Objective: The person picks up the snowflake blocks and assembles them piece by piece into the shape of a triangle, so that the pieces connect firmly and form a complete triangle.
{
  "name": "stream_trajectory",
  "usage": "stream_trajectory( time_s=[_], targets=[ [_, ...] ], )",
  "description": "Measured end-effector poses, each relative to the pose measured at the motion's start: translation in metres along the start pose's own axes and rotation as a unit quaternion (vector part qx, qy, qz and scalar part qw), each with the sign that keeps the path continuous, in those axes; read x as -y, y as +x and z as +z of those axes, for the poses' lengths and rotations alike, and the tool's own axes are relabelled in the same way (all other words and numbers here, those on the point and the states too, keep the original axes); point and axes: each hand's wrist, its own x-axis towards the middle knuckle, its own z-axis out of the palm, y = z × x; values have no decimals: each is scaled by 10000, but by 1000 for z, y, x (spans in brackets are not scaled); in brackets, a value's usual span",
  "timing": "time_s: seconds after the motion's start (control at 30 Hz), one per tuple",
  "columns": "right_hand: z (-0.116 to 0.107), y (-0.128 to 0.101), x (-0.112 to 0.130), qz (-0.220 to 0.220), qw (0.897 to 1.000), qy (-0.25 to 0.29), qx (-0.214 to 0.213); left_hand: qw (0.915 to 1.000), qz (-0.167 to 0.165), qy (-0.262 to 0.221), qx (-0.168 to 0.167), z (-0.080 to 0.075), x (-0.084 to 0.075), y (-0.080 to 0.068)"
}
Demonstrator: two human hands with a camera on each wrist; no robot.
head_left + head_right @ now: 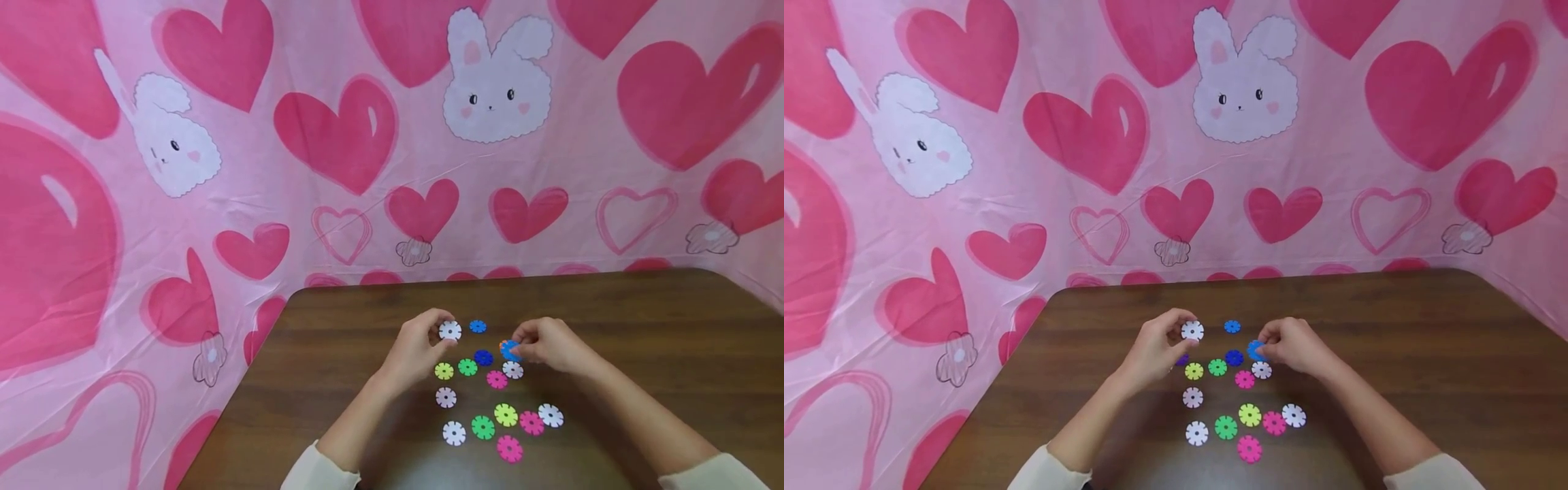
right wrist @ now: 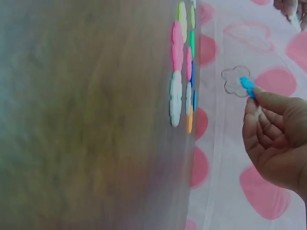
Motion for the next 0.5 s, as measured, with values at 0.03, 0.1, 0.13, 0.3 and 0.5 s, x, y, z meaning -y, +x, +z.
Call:
stream_trajectory(
  time_s=[0.03,0.1,0.13,0.3,0.5],
  targets=[
    [1,-1,3,42,9999,124,-37,10000,1,-65,-51,0,1,-1],
    [2,-3,8,165,9989,417,-105,9998,11,-131,-137,0,3,-2],
    [3,-3,10,225,9982,545,-142,9997,20,-163,-172,0,4,-2],
    [4,-7,21,325,9926,1149,-211,9992,26,-264,-305,2,5,-5],
    [8,-8,29,337,9820,1848,-211,9990,-64,-267,-349,5,5,-6]
  ],
)
